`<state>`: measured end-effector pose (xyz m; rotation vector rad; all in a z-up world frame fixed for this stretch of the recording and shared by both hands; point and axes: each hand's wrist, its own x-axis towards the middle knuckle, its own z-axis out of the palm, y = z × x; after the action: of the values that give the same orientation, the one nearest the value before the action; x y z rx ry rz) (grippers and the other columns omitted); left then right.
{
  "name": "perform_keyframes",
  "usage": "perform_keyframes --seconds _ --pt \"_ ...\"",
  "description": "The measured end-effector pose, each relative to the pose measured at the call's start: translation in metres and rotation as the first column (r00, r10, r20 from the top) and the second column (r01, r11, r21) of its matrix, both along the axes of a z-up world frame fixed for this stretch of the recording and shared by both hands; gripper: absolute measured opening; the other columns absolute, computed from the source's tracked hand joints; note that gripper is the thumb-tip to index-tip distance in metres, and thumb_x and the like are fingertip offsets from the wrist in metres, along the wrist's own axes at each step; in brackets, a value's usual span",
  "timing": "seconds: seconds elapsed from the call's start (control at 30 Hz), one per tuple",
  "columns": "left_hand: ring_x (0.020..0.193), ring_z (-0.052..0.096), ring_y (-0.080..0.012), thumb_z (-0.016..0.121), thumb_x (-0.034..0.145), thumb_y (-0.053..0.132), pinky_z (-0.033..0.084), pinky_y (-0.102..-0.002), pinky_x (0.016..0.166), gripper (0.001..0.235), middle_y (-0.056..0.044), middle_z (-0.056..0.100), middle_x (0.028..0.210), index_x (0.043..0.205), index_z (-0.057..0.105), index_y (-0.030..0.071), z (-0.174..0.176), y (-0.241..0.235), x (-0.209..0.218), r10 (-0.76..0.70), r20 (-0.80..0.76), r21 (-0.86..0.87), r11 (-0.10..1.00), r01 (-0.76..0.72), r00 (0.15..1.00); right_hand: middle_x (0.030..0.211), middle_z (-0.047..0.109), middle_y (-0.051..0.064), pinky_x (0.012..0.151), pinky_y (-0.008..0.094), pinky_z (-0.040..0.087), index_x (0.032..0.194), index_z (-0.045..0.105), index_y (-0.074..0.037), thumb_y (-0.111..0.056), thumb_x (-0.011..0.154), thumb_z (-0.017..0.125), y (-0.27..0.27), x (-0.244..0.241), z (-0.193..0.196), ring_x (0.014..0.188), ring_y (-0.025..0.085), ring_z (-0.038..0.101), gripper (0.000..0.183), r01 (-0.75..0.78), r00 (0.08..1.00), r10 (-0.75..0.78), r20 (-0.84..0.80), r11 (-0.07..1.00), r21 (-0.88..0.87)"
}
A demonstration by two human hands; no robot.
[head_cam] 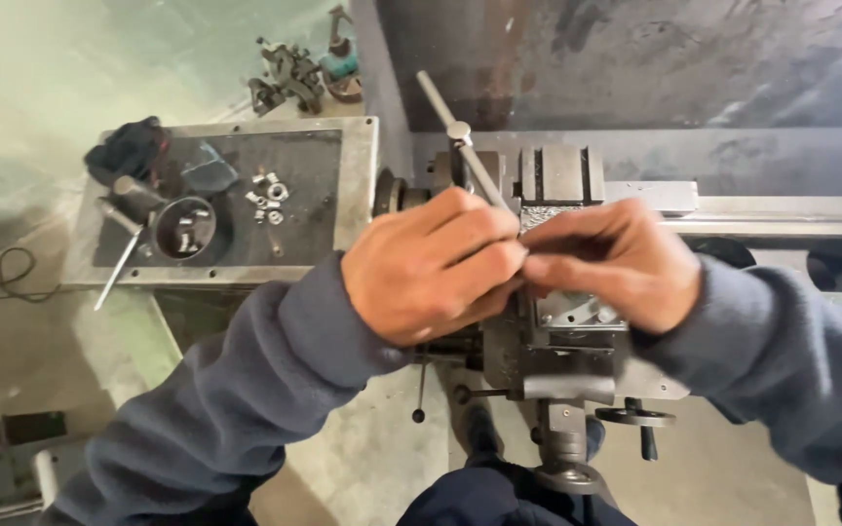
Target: The recorder operates a metal lathe to shape and machine small metal workpieces.
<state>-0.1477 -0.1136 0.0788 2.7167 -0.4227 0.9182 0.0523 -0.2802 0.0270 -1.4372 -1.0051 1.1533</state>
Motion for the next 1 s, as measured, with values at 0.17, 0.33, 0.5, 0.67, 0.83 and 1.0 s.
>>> perform_keyframes --seconds 0.17,0.33,0.5,0.67,0.83,1.0 --pt "0.098 0.065 -0.025 0.08 0.098 0.022 0.057 -0.035 0.078 0.025 -0.008 0.066 0.108 0.111 0.065 0.006 -0.02 0.03 0.03 0.095 0.026 -0.017 0.995 -0.094 0.995 0.088 0.081 0.011 0.07 0.028 0.061 0.103 0.08 0.0 -0.011 0.081 0.082 0.019 0.082 -0.065 0.074 0.014 0.074 0.025 0.124 0.926 -0.11 0.36 0.992 -0.017" --pt "0.075 0.069 -0.0223 0.077 0.092 0.029 0.054 -0.038 0.065 0.024 -0.007 0.069 0.088 0.09 0.068 0.006 -0.041 0.06 0.051 0.46 -0.268 -0.217 0.827 -0.518 0.847 0.089 0.082 0.009 0.078 0.029 0.059 0.096 0.081 -0.002 -0.014 0.076 0.088 0.056 0.106 -0.146 0.081 0.015 0.075 0.024 0.012 0.9 0.091 0.425 0.972 -0.233" --pt "0.059 0.064 -0.027 0.079 0.096 0.043 0.051 -0.039 0.058 0.044 -0.009 0.066 0.068 0.078 0.068 0.004 -0.053 0.072 0.061 0.533 -0.356 -0.211 0.754 -0.622 0.767 0.088 0.081 0.009 0.077 0.029 0.061 0.096 0.081 -0.001 -0.011 0.076 0.087 0.07 0.105 -0.181 0.08 0.015 0.075 0.023 -0.086 0.957 0.161 0.241 0.952 -0.294" --pt "0.049 0.062 -0.0279 0.073 0.095 0.06 0.05 -0.04 0.053 0.06 -0.01 0.062 0.056 0.071 0.068 0.004 -0.044 0.068 0.071 0.537 -0.542 -0.146 0.697 -0.702 0.646 0.087 0.081 0.012 0.073 0.03 0.062 0.096 0.08 0.0 -0.007 0.079 0.085 0.073 0.109 -0.197 0.076 0.015 0.075 0.019 -0.139 0.982 0.169 0.088 0.951 -0.278" --pt "0.053 0.064 -0.0305 0.075 0.086 0.072 0.052 -0.044 0.053 0.068 -0.013 0.064 0.057 0.076 0.072 0.005 -0.054 0.072 0.079 0.566 -0.52 -0.024 0.739 -0.674 0.639 0.088 0.08 0.012 0.074 0.03 0.065 0.096 0.078 0.001 -0.006 0.083 0.08 0.071 0.112 -0.21 0.077 0.016 0.077 0.014 -0.158 0.987 0.158 -0.016 0.963 -0.218" --pt "0.053 0.067 -0.0265 0.074 0.084 0.046 0.055 -0.042 0.056 0.039 -0.009 0.068 0.066 0.085 0.073 0.006 -0.045 0.073 0.089 0.477 -0.688 0.049 0.783 -0.62 0.548 0.089 0.08 0.011 0.073 0.029 0.065 0.095 0.079 0.0 -0.01 0.084 0.081 0.069 0.112 -0.217 0.078 0.015 0.076 0.015 -0.183 0.983 0.185 0.01 0.977 -0.113"
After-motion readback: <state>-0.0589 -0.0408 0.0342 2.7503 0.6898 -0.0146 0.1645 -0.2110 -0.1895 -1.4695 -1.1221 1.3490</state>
